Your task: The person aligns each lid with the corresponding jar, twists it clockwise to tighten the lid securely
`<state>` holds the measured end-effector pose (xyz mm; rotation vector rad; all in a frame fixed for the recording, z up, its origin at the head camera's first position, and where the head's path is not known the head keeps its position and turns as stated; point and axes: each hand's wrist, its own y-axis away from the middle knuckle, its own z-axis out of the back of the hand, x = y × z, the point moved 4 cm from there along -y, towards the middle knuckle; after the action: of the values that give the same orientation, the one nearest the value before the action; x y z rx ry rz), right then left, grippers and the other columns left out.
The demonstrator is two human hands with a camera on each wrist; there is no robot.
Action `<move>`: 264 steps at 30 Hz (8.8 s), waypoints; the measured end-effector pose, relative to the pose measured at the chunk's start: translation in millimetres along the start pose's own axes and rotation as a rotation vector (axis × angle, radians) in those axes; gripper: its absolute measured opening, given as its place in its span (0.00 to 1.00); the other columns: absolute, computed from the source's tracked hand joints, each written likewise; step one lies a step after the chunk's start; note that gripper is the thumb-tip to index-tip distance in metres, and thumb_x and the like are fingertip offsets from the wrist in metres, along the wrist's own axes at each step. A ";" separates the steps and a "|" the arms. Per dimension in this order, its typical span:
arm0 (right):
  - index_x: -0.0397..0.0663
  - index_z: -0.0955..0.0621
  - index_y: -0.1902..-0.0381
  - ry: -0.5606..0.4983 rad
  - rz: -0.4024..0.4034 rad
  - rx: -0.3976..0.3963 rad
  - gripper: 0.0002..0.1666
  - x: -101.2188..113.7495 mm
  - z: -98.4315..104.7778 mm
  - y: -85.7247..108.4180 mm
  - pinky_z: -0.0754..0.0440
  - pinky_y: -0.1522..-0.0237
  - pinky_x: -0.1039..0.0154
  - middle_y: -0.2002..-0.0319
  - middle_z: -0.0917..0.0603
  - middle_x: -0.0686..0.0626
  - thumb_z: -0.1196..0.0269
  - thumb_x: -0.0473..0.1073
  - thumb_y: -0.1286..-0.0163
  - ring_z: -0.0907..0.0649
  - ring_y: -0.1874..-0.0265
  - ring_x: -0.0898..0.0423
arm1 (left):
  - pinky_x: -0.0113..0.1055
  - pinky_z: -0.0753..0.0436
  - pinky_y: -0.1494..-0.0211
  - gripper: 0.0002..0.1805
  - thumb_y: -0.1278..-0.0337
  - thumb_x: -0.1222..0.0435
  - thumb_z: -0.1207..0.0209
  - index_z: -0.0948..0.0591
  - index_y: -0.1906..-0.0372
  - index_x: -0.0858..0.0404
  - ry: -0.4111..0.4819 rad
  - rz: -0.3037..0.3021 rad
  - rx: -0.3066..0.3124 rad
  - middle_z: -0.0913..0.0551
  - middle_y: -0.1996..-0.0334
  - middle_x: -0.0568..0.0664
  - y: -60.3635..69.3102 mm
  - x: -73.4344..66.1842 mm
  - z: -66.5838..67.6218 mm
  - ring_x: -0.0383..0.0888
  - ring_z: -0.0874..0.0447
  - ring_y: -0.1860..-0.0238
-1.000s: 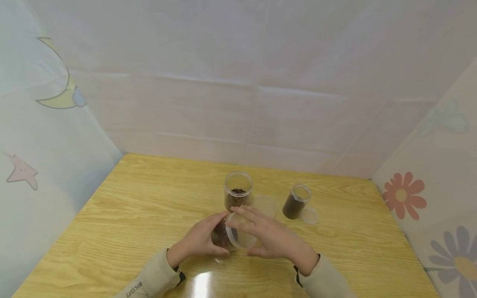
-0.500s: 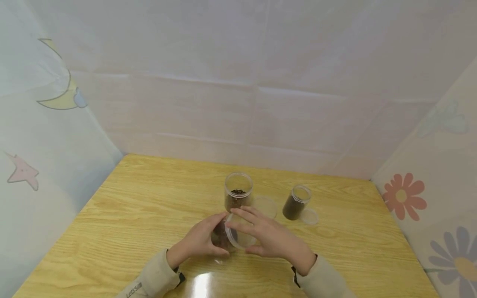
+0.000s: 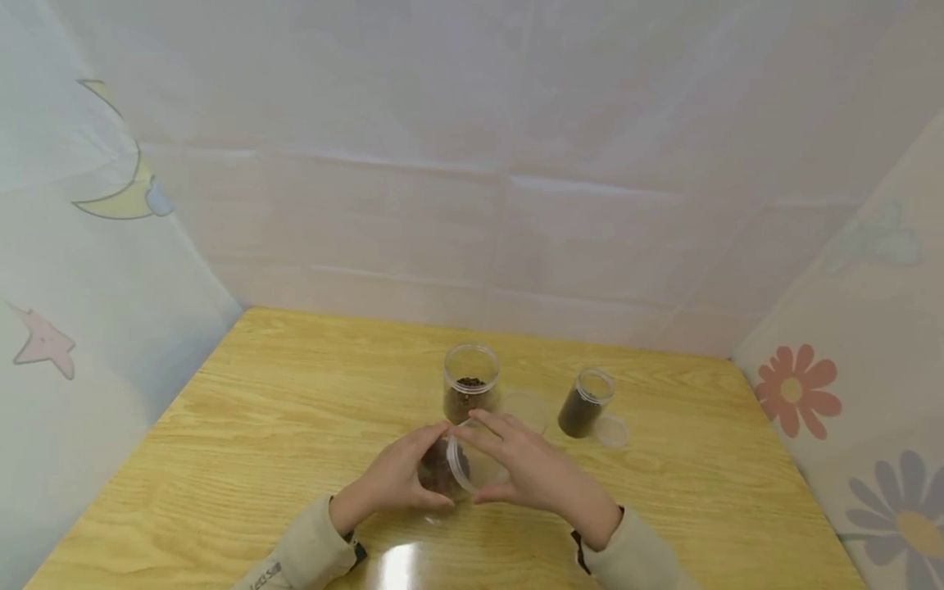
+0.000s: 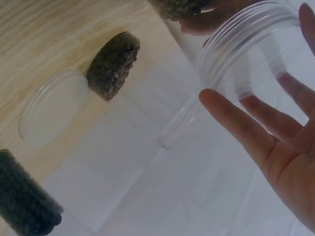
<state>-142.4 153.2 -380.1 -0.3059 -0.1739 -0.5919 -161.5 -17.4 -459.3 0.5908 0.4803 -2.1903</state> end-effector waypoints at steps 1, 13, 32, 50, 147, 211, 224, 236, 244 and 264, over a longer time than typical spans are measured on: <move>0.45 0.33 0.36 0.001 -0.007 -0.002 0.47 0.4 -0.1 -0.2 0.23 0.53 0.51 0.39 0.33 0.38 0.34 0.61 0.50 0.27 0.46 0.44 | 0.46 0.28 0.44 0.53 0.70 0.48 0.28 0.39 0.36 0.66 -0.001 0.001 0.001 0.31 0.40 0.56 0.2 0.0 -0.2 0.52 0.29 0.43; 0.45 0.33 0.36 -0.026 -0.079 -0.007 0.49 2.7 -0.7 -1.3 0.23 0.55 0.48 0.41 0.32 0.35 0.29 0.55 0.56 0.25 0.49 0.40 | 0.46 0.28 0.44 0.53 0.70 0.48 0.28 0.39 0.36 0.68 -0.002 -0.006 -0.007 0.31 0.41 0.57 1.3 -1.2 -0.1 0.52 0.30 0.43; 0.54 0.35 0.34 -0.071 0.038 0.004 0.49 -0.2 2.1 1.9 0.29 0.48 0.43 0.31 0.44 0.45 0.32 0.60 0.53 0.38 0.37 0.40 | 0.44 0.27 0.45 0.53 0.70 0.47 0.28 0.38 0.36 0.66 0.004 -0.016 -0.006 0.30 0.41 0.55 1.1 0.6 -0.4 0.50 0.28 0.44; 0.55 0.35 0.34 -0.101 0.130 0.034 0.53 -2.2 -4.6 0.1 0.29 0.48 0.44 0.33 0.41 0.43 0.25 0.46 0.59 0.38 0.38 0.40 | 0.45 0.27 0.44 0.53 0.70 0.46 0.29 0.38 0.36 0.68 -0.022 -0.018 0.008 0.31 0.41 0.58 1.1 0.9 -1.7 0.52 0.29 0.43; 0.44 0.31 0.38 -0.065 -0.114 -0.039 0.44 3.8 -1.4 -4.5 0.24 0.54 0.48 0.42 0.30 0.39 0.31 0.56 0.50 0.28 0.47 0.43 | 0.45 0.28 0.44 0.54 0.70 0.48 0.28 0.39 0.36 0.68 0.014 0.008 0.006 0.30 0.41 0.56 1.5 0.0 1.1 0.51 0.30 0.43; 0.42 0.31 0.39 -0.058 -0.346 -0.065 0.41 0.6 7.8 0.6 0.22 0.57 0.48 0.45 0.27 0.36 0.39 0.61 0.43 0.23 0.51 0.40 | 0.43 0.25 0.47 0.52 0.72 0.48 0.27 0.37 0.37 0.63 0.006 -0.011 0.018 0.27 0.44 0.53 -2.1 -1.5 2.2 0.48 0.27 0.46; 0.45 0.34 0.36 -0.044 0.097 -0.052 0.44 8.8 13.7 5.0 0.25 0.53 0.45 0.33 0.40 0.47 0.35 0.58 0.47 0.34 0.41 0.43 | 0.42 0.26 0.45 0.53 0.72 0.48 0.27 0.38 0.37 0.64 0.011 -0.010 0.027 0.28 0.43 0.54 -2.7 1.1 0.7 0.49 0.28 0.45; 0.49 0.35 0.35 -0.045 0.101 0.014 0.46 7.4 4.7 3.3 0.25 0.52 0.47 0.33 0.41 0.46 0.29 0.48 0.51 0.36 0.39 0.44 | 0.43 0.27 0.44 0.53 0.71 0.46 0.29 0.39 0.36 0.65 0.010 0.010 0.060 0.30 0.41 0.55 -2.2 0.5 -1.6 0.50 0.29 0.44; 0.47 0.32 0.37 -0.053 0.108 -0.031 0.45 6.7 2.5 -1.4 0.23 0.54 0.51 0.35 0.36 0.45 0.27 0.44 0.54 0.33 0.42 0.46 | 0.43 0.27 0.44 0.54 0.70 0.45 0.29 0.39 0.35 0.66 0.040 0.017 0.059 0.31 0.40 0.55 -1.0 2.2 -0.4 0.50 0.29 0.43; 0.43 0.31 0.40 -0.005 -0.060 -0.030 0.39 8.4 3.7 -7.9 0.22 0.55 0.50 0.42 0.30 0.40 0.36 0.57 0.44 0.28 0.47 0.44 | 0.42 0.27 0.44 0.53 0.71 0.47 0.28 0.39 0.36 0.65 0.017 0.011 0.034 0.29 0.42 0.53 -1.8 4.1 0.4 0.48 0.28 0.44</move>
<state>-140.3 143.8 -372.6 -0.3319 -0.1794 -0.6537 -165.4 -19.0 -461.0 0.6300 0.4482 -2.1882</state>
